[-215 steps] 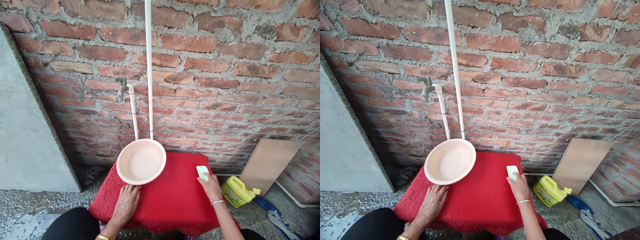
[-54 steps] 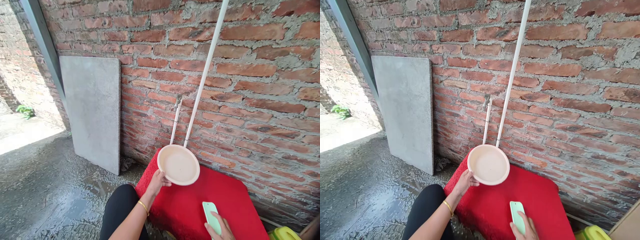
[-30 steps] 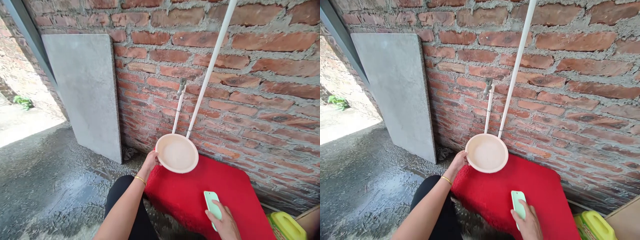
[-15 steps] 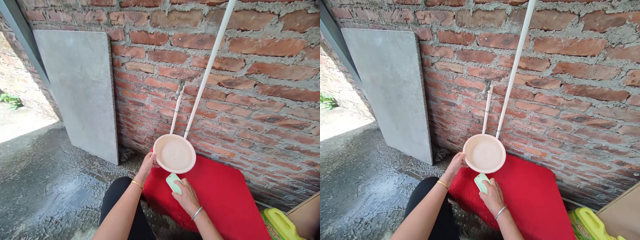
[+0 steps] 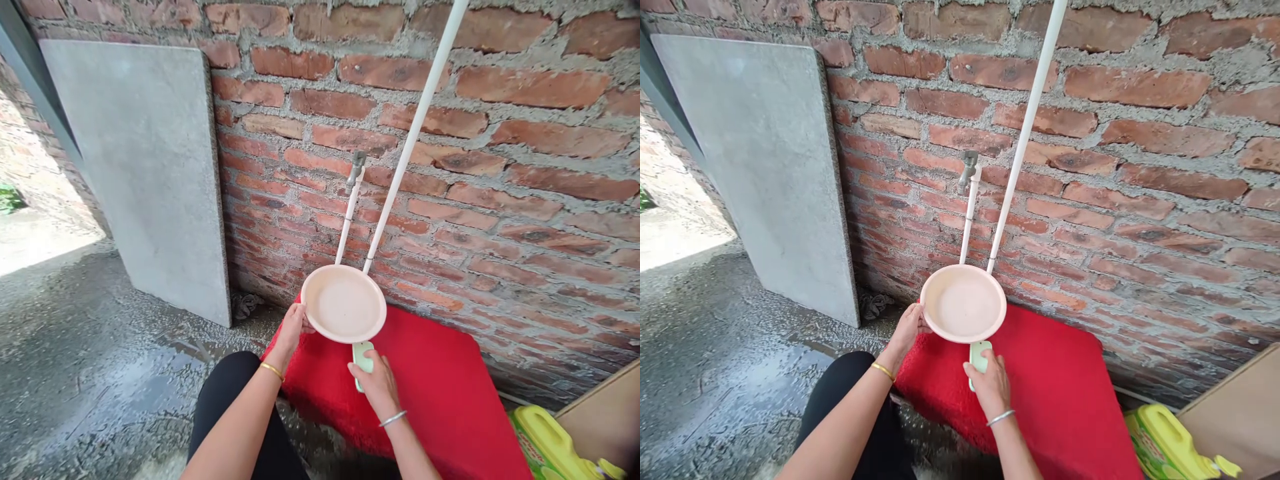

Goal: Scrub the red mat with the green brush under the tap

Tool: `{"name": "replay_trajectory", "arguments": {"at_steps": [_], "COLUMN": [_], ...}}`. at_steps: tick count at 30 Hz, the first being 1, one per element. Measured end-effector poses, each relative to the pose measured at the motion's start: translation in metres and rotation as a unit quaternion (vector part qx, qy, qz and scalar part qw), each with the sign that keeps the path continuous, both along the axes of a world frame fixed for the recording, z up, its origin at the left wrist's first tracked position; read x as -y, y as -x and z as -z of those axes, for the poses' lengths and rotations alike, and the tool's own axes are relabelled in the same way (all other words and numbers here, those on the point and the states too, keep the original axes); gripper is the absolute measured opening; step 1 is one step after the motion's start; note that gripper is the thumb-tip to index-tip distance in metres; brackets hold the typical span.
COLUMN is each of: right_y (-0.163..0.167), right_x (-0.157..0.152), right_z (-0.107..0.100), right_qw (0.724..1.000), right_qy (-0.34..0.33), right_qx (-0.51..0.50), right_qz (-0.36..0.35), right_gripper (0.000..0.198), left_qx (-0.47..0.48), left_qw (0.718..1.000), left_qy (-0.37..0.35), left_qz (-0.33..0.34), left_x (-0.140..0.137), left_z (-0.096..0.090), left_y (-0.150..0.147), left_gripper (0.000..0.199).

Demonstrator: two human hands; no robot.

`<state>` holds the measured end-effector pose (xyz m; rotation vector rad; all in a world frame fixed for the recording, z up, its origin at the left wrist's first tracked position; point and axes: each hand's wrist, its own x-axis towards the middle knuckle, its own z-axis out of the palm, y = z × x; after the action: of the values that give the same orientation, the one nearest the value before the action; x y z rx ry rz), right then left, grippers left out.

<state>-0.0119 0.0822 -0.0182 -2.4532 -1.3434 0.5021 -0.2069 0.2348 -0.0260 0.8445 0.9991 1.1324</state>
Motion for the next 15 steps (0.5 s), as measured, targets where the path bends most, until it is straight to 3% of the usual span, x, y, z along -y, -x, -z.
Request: {"name": "replay_trajectory", "arguments": {"at_steps": [4,8,11,15], "right_y": [-0.012,-0.055,-0.072,-0.061], "right_x": [0.003,0.009,-0.004,-0.033], "right_z": [0.000,-0.005,-0.008,-0.005], "right_qw": [0.998,0.996,0.996,0.997], "right_qy": [0.028,0.029,0.014,0.008], "right_qx": [0.048,0.056,0.026,0.013], "right_qz": [-0.011,0.061,0.086,0.071], "right_gripper": [0.036,0.044,0.049,0.044], "left_qx": [0.000,0.001,-0.005,0.003], "left_qw": [1.000,1.000,1.000,1.000], "left_qy": [0.004,0.011,0.006,0.001], "left_qz": [-0.002,0.006,-0.005,-0.025], "left_x": [0.007,0.013,0.015,0.017], "left_z": [-0.001,0.001,0.001,0.000], "left_y": [0.000,-0.005,-0.010,-0.009], "left_gripper": [0.047,0.053,0.055,0.054]}}
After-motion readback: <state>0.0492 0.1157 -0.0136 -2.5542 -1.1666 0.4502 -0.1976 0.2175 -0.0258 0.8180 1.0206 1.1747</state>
